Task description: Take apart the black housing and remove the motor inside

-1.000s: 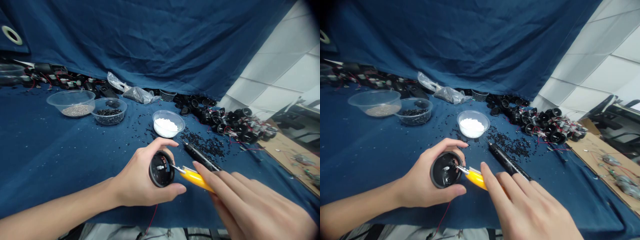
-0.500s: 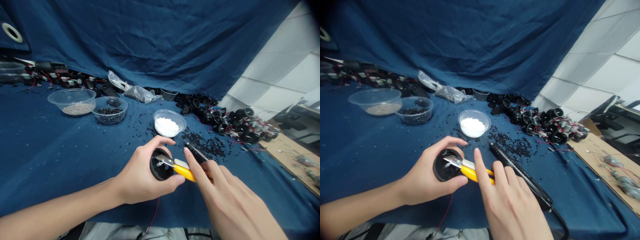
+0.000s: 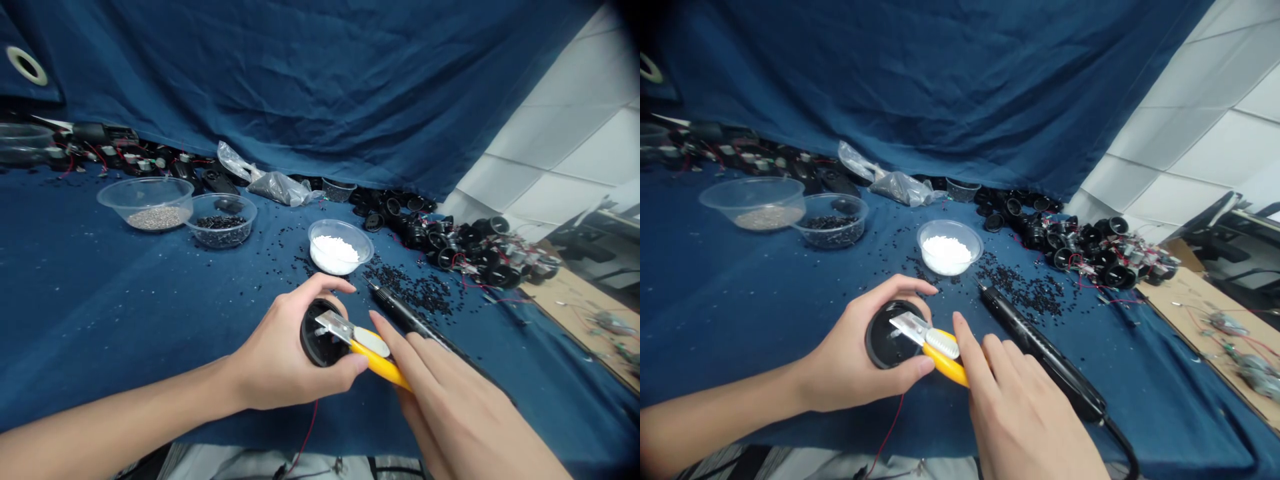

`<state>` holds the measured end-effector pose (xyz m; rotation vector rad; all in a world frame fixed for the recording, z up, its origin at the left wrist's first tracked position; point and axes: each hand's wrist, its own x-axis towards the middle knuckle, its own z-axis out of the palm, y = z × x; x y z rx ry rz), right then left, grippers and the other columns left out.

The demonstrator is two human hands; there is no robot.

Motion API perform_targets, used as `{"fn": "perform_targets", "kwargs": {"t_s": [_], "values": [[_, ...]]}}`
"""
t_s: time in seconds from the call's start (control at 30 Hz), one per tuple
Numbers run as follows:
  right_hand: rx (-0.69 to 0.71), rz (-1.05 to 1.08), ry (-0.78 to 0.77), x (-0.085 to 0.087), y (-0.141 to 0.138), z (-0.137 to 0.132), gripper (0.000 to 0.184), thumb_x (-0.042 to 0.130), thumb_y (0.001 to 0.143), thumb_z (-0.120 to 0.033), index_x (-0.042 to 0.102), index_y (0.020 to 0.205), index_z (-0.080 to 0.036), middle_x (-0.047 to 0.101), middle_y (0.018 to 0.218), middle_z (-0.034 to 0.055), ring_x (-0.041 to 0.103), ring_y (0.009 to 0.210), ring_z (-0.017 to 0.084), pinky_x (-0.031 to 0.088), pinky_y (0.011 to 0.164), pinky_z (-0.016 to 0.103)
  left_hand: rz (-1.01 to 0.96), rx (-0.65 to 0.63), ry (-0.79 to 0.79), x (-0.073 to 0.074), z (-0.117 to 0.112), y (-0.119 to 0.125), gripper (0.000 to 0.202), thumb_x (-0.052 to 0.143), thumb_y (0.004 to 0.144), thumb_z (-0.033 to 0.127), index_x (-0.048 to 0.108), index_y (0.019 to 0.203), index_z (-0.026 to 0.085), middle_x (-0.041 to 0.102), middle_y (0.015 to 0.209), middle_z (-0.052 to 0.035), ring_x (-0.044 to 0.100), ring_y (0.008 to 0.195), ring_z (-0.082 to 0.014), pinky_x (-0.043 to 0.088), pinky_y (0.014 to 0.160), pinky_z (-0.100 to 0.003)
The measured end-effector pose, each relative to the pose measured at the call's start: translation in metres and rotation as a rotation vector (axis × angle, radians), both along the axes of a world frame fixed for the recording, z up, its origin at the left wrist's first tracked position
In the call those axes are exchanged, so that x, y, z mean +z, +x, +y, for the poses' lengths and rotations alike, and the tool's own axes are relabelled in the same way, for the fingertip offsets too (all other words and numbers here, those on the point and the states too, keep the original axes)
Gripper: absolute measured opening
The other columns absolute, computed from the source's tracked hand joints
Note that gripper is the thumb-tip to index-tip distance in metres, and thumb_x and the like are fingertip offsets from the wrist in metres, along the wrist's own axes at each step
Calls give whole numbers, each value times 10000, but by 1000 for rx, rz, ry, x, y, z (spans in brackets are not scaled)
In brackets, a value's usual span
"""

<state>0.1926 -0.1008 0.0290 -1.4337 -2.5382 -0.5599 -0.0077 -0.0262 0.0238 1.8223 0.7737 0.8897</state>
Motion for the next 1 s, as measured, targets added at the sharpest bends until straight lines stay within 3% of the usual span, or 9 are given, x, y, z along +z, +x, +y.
{"fn": "perform_targets", "kwargs": {"t_s": [0.13,0.37,0.53,0.8,1.0], "values": [[34,64,-72,3,3,-1,616,341,837,-100,295,1452,-115,638,869,97,628,697,208,585,577,311,8,-11,-18,0,0,0,537,721,697,248,456,1164,223,621,889,28,611,734,-132,491,700,-244],[-53,47,-12,-3,4,0,611,341,845,-112,308,1455,-138,648,871,105,629,671,234,583,549,363,-10,6,23,-2,2,0,530,729,705,260,466,1162,211,623,904,19,618,771,-135,489,716,-235],[-9,78,-58,0,5,0,635,353,838,-106,289,1469,-142,658,887,98,644,694,231,597,568,365,-10,6,29,-2,3,0,510,721,716,248,464,1155,210,612,894,23,606,764,-126,485,717,-224],[-5,198,-195,-1,10,-2,607,380,855,-134,344,1460,-177,682,1060,109,687,877,236,617,700,357,-5,-28,-11,-1,2,0,516,712,710,224,452,1155,210,604,874,26,595,727,-122,484,697,-227],[26,399,-382,3,14,0,537,398,895,-125,395,1420,-239,599,1303,49,630,1108,172,538,932,310,-58,-104,-149,2,4,0,538,723,704,206,452,1169,210,600,913,13,580,738,-124,475,697,-239]]}}
